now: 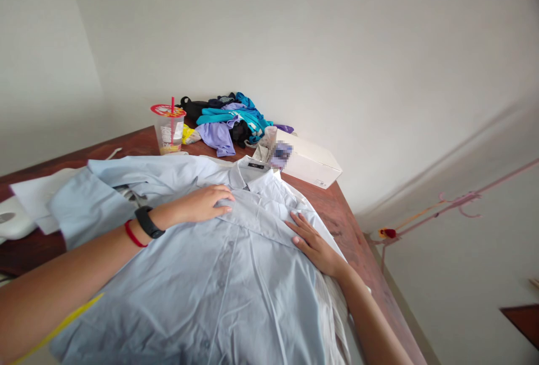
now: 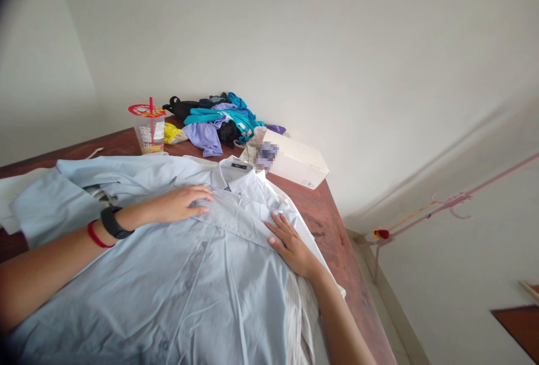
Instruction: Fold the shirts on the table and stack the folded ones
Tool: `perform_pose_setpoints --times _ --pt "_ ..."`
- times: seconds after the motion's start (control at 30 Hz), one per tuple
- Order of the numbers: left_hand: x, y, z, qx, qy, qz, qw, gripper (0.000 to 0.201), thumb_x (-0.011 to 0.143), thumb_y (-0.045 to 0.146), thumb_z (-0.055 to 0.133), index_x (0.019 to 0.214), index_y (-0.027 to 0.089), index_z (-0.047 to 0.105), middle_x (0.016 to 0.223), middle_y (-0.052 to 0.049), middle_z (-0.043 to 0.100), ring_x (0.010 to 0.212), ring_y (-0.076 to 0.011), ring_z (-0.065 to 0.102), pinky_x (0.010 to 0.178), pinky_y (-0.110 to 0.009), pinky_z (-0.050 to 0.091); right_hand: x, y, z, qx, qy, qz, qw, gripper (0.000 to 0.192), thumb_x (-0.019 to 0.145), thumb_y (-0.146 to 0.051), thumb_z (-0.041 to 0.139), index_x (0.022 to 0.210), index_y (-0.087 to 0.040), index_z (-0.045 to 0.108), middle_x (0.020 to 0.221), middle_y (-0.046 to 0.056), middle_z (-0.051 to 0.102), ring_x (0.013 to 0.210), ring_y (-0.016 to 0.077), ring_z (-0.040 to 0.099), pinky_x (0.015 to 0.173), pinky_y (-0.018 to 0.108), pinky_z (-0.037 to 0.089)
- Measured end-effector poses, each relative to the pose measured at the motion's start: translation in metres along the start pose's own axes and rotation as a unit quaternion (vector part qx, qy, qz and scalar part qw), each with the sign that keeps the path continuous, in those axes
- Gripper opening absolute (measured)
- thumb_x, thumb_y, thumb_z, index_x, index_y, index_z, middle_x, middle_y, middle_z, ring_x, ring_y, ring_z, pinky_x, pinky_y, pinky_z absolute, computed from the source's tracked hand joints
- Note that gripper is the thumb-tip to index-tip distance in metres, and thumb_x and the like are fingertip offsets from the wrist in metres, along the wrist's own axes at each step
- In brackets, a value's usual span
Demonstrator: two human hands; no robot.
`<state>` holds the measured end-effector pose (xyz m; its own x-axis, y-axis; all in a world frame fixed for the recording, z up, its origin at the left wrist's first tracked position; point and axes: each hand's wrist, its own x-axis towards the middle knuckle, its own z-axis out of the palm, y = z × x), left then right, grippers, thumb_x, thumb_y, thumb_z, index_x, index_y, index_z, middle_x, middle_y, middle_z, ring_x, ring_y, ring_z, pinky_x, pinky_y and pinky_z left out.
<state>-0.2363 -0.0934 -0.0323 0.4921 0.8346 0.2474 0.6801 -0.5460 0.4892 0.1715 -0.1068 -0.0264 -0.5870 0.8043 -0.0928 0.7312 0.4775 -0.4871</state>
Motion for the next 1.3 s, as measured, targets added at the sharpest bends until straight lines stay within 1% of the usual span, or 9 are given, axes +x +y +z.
perform_pose_setpoints --times 0.53,0.6,0.67,0.77,0.83,0.93,1.03,1.13,1.3 --pt "0.000 0.011 -0.006 0.022 -0.030 -0.024 0.999 0.037 0.101 0.041 0.052 0.124 0.019 0.069 0.138 -0.011 0.065 0.128 -0.0255 0.060 0.115 -0.038 0.041 0.000 -0.001 -0.001 0.015 0.000 0.008 1.000 0.062 0.104 -0.066 0.041 0.159 -0.038 0.043 0.173 -0.003 0.019 0.162 0.0303 0.004 0.132 0.056 0.008" --pt "-0.002 0.012 -0.004 0.033 -0.032 -0.040 0.998 0.041 0.101 0.042 0.052 0.132 0.019 0.066 0.149 -0.011 0.058 0.136 -0.0255 0.055 0.118 -0.039 0.038 0.001 0.000 0.000 0.016 0.001 0.008 1.000 0.062 0.104 -0.066 0.041 0.159 -0.038 0.043 0.173 -0.003 0.019 0.162 0.0302 0.004 0.132 0.056 0.008" --pt "-0.005 0.011 -0.001 0.058 -0.039 -0.060 0.996 0.053 0.101 0.045 0.054 0.148 0.020 0.056 0.163 -0.011 0.044 0.148 -0.0278 0.043 0.123 -0.042 0.031 0.000 0.000 -0.001 0.016 0.001 0.006 1.000 0.062 0.104 -0.066 0.041 0.159 -0.038 0.043 0.173 -0.003 0.020 0.162 0.0303 0.005 0.132 0.057 0.008" --pt "-0.007 0.009 0.006 0.103 -0.053 -0.075 0.990 0.068 0.101 0.051 0.055 0.160 0.020 0.042 0.171 -0.013 0.028 0.157 -0.0314 0.026 0.126 -0.047 0.024 -0.002 -0.003 -0.004 0.023 0.026 -0.006 0.999 0.060 0.104 -0.064 0.043 0.156 -0.036 0.049 0.173 -0.001 0.023 0.161 0.0318 0.011 0.131 0.057 0.012" --pt "-0.006 0.012 0.006 0.117 -0.045 -0.072 0.989 0.064 0.101 0.051 0.054 0.157 0.020 0.047 0.169 -0.012 0.032 0.156 -0.0317 0.030 0.125 -0.047 0.026 -0.004 -0.008 -0.006 0.039 0.077 -0.017 0.996 0.056 0.104 -0.063 0.044 0.151 -0.034 0.056 0.171 0.000 0.028 0.160 0.0334 0.018 0.131 0.058 0.018" --pt "-0.002 0.022 0.003 0.111 0.016 -0.034 0.993 0.046 0.105 0.043 0.050 0.142 0.020 0.063 0.161 -0.010 0.047 0.144 -0.0287 0.049 0.121 -0.043 0.035 -0.005 -0.017 -0.006 0.057 0.126 -0.027 0.990 0.053 0.104 -0.061 0.043 0.145 -0.033 0.062 0.168 0.002 0.037 0.158 0.0338 0.027 0.129 0.057 0.025" --pt "0.000 0.031 0.005 0.104 0.050 0.010 0.993 0.041 0.107 0.039 0.048 0.139 0.020 0.066 0.159 -0.009 0.050 0.144 -0.0266 0.049 0.122 -0.042 0.036 -0.001 -0.023 -0.001 0.040 0.054 -0.022 0.998 0.058 0.105 -0.062 0.040 0.152 -0.032 0.055 0.168 0.002 0.036 0.159 0.0323 0.024 0.131 0.057 0.021" --pt "-0.003 0.028 0.019 0.127 -0.007 0.007 0.992 0.057 0.105 0.049 0.051 0.155 0.022 0.051 0.169 -0.009 0.034 0.157 -0.0322 0.028 0.127 -0.048 0.025 0.004 -0.023 0.003 0.017 -0.013 -0.011 1.000 0.064 0.105 -0.064 0.038 0.160 -0.032 0.042 0.172 0.001 0.026 0.162 0.0300 0.010 0.132 0.057 0.011" --pt "-0.008 0.010 0.037 0.165 -0.049 -0.024 0.985 0.072 0.104 0.066 0.041 0.164 0.026 0.035 0.173 -0.009 0.021 0.160 -0.0362 0.012 0.128 -0.055 0.014 0.006 -0.019 0.005 0.001 -0.017 -0.014 1.000 0.063 0.106 -0.063 0.035 0.162 -0.034 0.038 0.173 0.000 0.021 0.162 0.0289 0.006 0.132 0.058 0.008"
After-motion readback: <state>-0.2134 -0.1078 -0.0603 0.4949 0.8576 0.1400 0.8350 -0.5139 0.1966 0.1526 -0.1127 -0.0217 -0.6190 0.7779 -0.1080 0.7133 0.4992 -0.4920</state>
